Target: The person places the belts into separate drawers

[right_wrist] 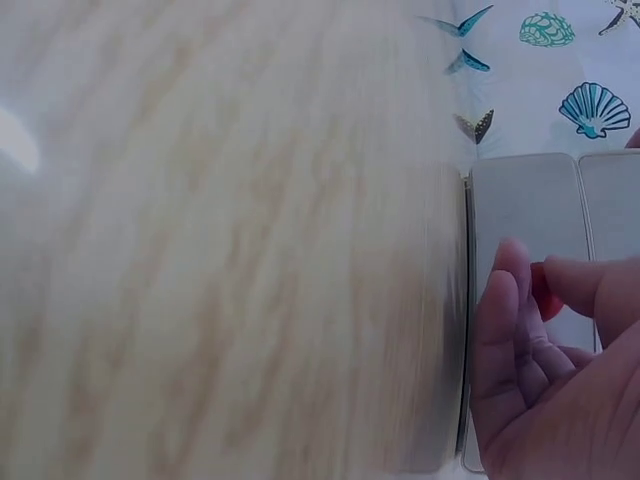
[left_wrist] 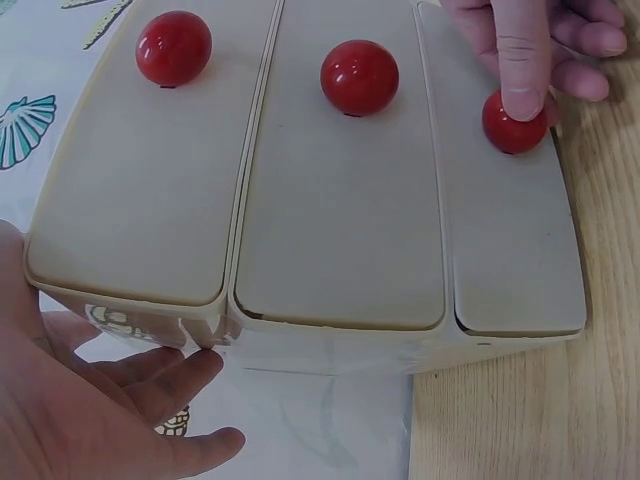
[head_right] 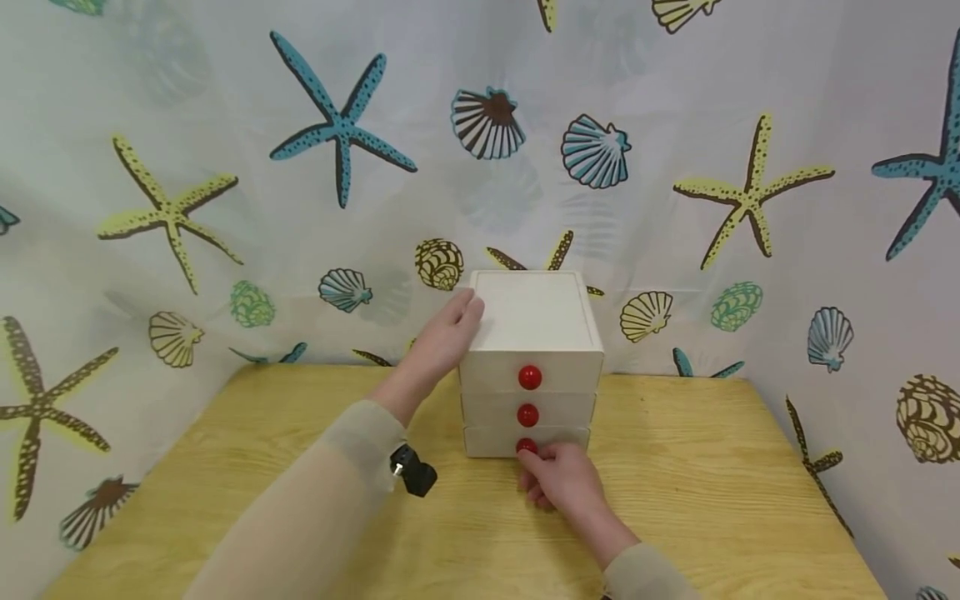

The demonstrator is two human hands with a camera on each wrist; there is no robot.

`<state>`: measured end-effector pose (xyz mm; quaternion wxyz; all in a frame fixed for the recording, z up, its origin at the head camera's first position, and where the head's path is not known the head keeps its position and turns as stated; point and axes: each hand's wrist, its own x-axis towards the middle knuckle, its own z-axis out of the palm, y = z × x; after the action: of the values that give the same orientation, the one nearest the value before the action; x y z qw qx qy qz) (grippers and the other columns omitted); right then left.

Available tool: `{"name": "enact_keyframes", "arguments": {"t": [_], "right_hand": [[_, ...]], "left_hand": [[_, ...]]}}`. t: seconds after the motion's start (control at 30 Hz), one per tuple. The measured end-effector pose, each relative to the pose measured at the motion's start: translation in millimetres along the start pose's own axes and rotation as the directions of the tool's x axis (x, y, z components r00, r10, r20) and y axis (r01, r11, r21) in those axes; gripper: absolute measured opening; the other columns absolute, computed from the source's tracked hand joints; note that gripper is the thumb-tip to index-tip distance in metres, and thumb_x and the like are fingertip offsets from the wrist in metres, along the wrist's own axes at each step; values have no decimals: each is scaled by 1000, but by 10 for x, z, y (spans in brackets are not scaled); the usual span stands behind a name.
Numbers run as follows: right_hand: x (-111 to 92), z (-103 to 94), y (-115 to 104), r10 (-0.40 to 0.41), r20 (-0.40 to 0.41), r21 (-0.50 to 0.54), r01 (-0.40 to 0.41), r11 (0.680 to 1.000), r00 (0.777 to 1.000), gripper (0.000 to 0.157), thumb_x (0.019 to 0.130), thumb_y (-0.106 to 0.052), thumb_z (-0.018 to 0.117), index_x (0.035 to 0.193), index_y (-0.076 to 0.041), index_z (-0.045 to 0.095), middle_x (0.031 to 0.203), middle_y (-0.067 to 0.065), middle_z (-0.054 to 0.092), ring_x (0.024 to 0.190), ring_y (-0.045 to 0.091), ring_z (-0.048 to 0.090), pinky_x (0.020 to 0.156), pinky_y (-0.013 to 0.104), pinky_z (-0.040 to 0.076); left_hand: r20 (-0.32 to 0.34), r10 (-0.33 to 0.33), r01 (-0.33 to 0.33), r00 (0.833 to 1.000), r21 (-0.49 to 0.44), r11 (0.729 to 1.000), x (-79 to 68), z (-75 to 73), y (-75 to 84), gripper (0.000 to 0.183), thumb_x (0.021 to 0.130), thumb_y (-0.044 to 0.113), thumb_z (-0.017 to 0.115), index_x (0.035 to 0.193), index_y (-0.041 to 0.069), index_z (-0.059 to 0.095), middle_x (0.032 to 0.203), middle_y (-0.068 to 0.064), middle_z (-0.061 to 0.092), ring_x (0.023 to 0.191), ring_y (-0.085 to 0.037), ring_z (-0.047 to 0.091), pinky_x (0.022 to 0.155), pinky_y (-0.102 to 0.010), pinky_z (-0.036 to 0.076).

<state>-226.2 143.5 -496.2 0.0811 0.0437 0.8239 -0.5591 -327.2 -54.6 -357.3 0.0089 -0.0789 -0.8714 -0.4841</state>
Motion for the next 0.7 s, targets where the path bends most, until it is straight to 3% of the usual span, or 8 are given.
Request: {"name": "enact_keyframes", "arguments": {"t": [0.2, 0.43, 0.6, 0.7], "right_hand": [[4, 4, -11, 8, -31, 32, -7, 999, 999, 31, 111, -23, 69, 94, 2, 77, 81, 8, 76, 62, 14, 66, 58, 30, 59], [2, -29, 17, 10, -9, 1, -10, 1000, 1000, 31, 111, -25, 70, 99, 2, 78, 82, 8, 77, 65, 17, 68, 59, 32, 61], [-20, -108, 36, 10, -4, -108, -10, 994, 1000, 33, 111, -34, 70, 112, -2, 78, 87, 4, 77, 69, 18, 69, 63, 33, 61], [-73, -190, 23, -26, -24, -225, 20, 974, 999, 38, 111, -41, 68, 124, -6, 77, 90, 1, 76, 70, 17, 70, 67, 34, 59]], "left_hand": [[13, -7, 8, 1000, -14, 1000, 8, 24, 13, 72, 118, 57, 34, 178, 19, 25, 182, -2, 26, 168, -29, 22, 135, -50, 21], [23, -14, 15, 1000, -24, 1000, -31, 12, 5, 73, 118, 61, 30, 179, 21, 23, 183, -1, 23, 168, -29, 20, 135, -51, 19], [15, 45, -46, 999, 33, 998, -114, 9, -44, 77, 117, 64, 25, 179, 17, 21, 182, -6, 26, 167, -31, 25, 135, -51, 21], [3, 79, -79, 997, 100, 992, -183, 27, -104, 82, 116, 67, 24, 179, 14, 19, 181, -9, 27, 166, -31, 27, 135, -50, 22]]}}
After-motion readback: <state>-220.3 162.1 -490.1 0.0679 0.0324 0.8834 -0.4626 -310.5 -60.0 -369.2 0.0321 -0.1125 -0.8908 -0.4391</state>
